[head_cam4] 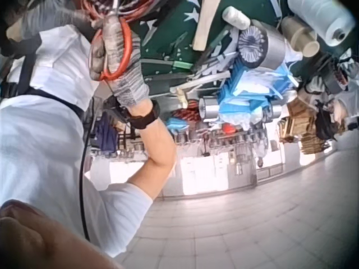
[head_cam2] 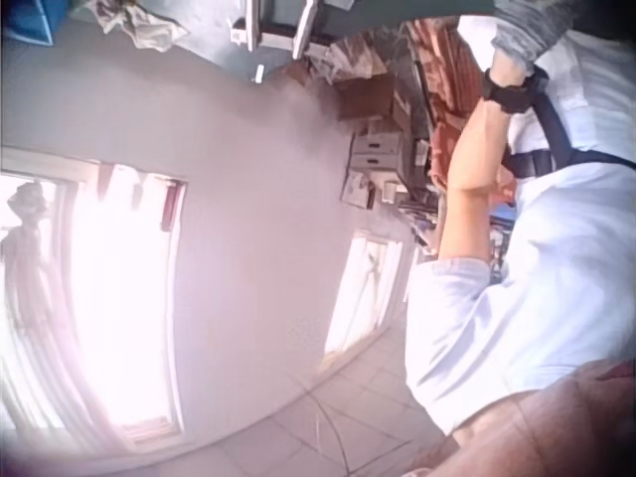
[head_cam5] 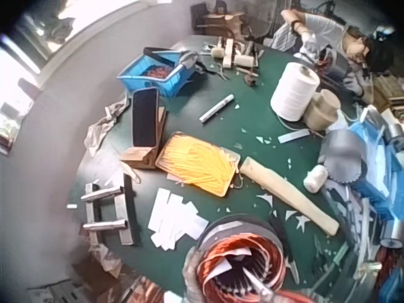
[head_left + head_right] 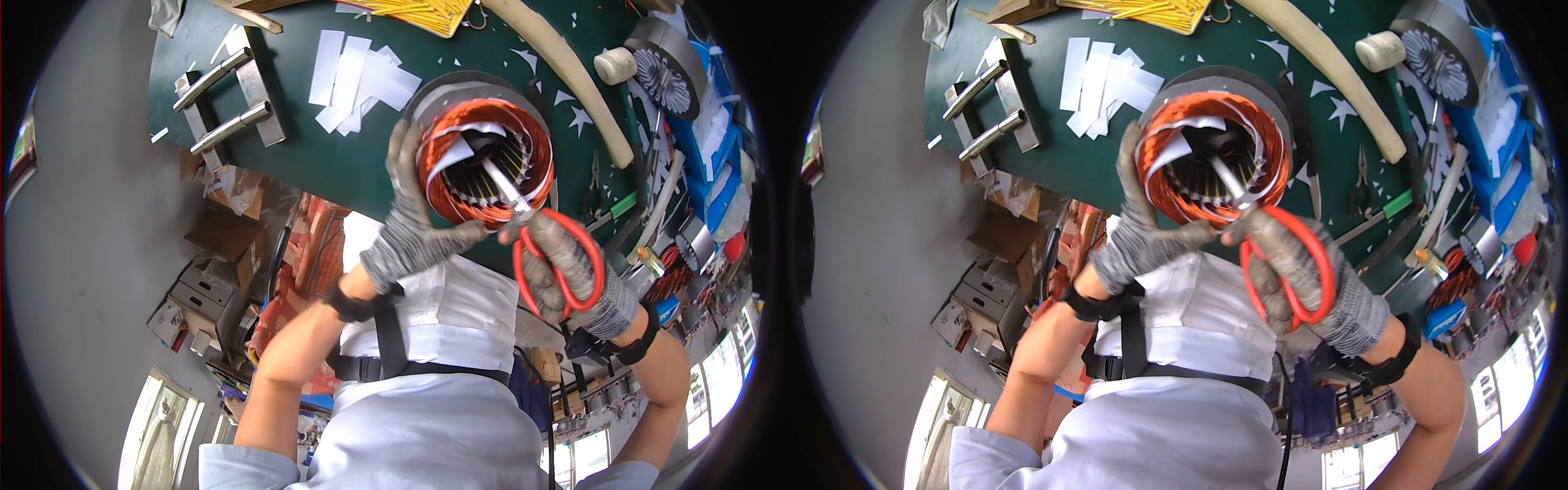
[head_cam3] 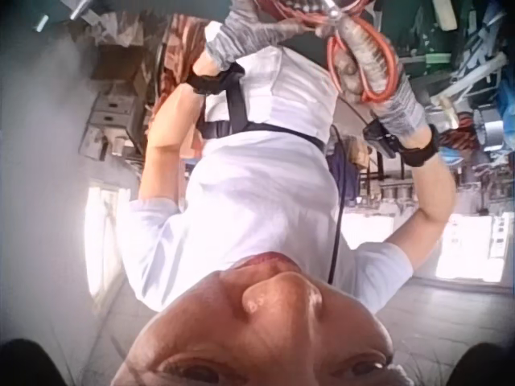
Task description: The recorder is assembling and insulating an electric motor stator, inserting paper insulation and winding copper coils.
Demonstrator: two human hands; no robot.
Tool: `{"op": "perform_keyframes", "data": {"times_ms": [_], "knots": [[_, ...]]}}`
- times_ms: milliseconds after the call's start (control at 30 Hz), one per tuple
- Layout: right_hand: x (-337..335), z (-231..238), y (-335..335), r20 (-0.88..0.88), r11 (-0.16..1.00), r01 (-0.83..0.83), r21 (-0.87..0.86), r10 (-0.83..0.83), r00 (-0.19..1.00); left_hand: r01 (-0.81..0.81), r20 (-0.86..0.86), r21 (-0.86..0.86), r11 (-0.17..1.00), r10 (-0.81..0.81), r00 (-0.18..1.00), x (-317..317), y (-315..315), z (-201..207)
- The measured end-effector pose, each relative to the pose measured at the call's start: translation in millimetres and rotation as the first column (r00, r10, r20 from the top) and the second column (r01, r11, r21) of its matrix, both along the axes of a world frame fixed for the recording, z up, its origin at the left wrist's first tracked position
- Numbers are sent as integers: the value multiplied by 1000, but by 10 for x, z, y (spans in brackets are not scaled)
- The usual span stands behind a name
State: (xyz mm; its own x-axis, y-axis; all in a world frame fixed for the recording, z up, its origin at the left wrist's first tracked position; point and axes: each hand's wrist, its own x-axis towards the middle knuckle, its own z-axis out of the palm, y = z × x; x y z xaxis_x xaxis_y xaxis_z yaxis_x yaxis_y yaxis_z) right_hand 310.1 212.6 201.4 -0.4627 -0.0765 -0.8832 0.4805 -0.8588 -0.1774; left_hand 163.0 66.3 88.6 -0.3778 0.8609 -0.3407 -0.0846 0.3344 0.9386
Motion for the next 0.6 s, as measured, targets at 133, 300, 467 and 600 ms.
{"op": "perform_keyframes", "data": {"times_ms": [133, 300, 467, 600], "knots": [[296, 49, -92, 9, 717, -328, 615, 410, 912, 191, 124, -80, 978, -181, 976, -223, 126, 124], [312, 175, -74, 236, 202, -509, 837, 705, 669, -41, -67, -29, 999, 39, 997, 286, 94, 65], [234, 112, -18, 243, 161, -542, 825, 765, 596, -2, -146, -59, 998, -7, 989, 187, 98, 55], [219, 153, 26, 296, 118, -623, 774, 802, 519, 68, -225, -55, 996, -79, 971, 212, 98, 50]]}}
